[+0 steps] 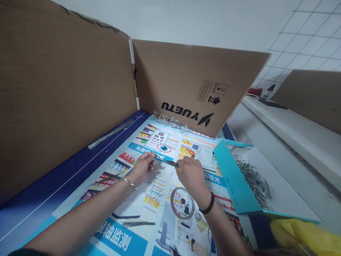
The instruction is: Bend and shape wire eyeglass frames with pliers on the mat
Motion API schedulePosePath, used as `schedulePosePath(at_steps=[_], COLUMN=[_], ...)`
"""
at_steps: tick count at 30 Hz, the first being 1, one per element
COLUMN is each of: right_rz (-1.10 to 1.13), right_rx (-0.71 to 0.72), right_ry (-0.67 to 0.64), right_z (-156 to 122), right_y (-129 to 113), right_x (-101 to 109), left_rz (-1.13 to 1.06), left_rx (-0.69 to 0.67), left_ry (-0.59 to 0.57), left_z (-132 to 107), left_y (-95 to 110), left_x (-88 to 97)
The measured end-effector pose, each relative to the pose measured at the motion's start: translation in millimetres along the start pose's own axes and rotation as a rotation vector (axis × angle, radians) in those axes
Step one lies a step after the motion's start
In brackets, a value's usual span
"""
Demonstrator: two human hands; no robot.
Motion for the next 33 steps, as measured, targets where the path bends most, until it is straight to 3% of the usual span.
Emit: schedulePosePath(at_steps=[7,20,33], right_rz=[0.002,0.033,-0.008], right_rx=[-0.013,-0.018,0.033], right_ry=[0.038,-0.021,-0.049], right_z=[2,2,-1], right_y=[4,8,-2], right_x=[6,-1,-9], left_rz=[-0.068,0.224,0.251], left_rx=[0.049,-0.025,0.021], left_ry=[0.001,-0.241,-0.27], left_z=[-1,-14,-15], left_y=[-5,-6,-9], left_x=[-1.9,-27.1,-28.7])
Point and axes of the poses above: each hand's wrist, its own z-axis towards the middle knuckle, its own x-axis out of the back of the hand, y = z × x, the point moved 9 cm from there along z, towards the middle knuckle, and after that the axes turned 3 degrees about y, right-handed, at the moved point
